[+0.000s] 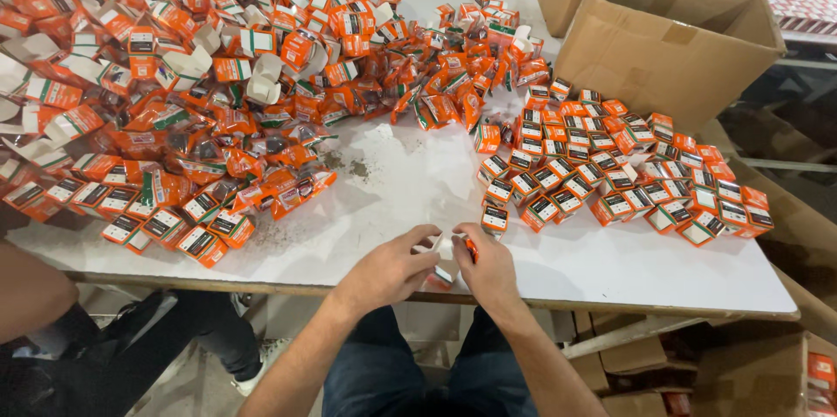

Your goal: The person picks small orange product boxes from a pile on the table, opens a white box, places a product box inside, closes it, and sets the packed box aside, repeating this packing cycle. They occasionally reach across the pile to gather more boxes.

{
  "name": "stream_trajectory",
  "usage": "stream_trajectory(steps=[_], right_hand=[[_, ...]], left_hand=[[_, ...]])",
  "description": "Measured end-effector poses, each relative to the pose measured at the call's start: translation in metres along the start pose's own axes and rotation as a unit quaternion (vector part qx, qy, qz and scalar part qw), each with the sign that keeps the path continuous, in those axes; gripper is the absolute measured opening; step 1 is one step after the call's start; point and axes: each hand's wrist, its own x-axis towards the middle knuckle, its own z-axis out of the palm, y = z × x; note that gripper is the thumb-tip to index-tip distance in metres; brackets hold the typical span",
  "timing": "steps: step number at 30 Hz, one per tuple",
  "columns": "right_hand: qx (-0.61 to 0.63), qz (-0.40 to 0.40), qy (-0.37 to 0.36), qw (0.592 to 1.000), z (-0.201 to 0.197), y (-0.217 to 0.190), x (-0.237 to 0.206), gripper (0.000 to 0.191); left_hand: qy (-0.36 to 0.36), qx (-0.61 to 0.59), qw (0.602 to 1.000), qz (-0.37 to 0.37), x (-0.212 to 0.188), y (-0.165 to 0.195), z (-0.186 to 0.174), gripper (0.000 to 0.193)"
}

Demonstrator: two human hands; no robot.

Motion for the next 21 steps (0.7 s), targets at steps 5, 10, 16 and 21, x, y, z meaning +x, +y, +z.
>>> stream_trajectory(steps=[5, 10, 16, 21], right_hand=[[0.026, 0.117, -0.063, 0.991, 0.004, 0.010, 0.000, 0.016], [-0.011, 0.061, -0.040, 0.997, 0.013, 0.018, -0.004, 0.016], [-0.003, 0.020, -0.006, 1.000, 0.020, 0.012, -0.016, 0.028], [-0.155, -0.184, -0.013, 0.971, -0.002, 0.009, -0.041, 0.074]], left_hand=[[0.114, 0.152, 0.982, 0.024, -0.020, 0.007, 0.019, 0.023], [0.107, 0.135, 0.985, 0.011, -0.031, 0.006, 0.046, 0.024], [0.113, 0.099, 0.988, -0.031, -0.029, -0.014, 0.073, 0.031], [0.155, 0.004, 0.983, -0.100, -0.035, -0.036, 0.080, 0.032]])
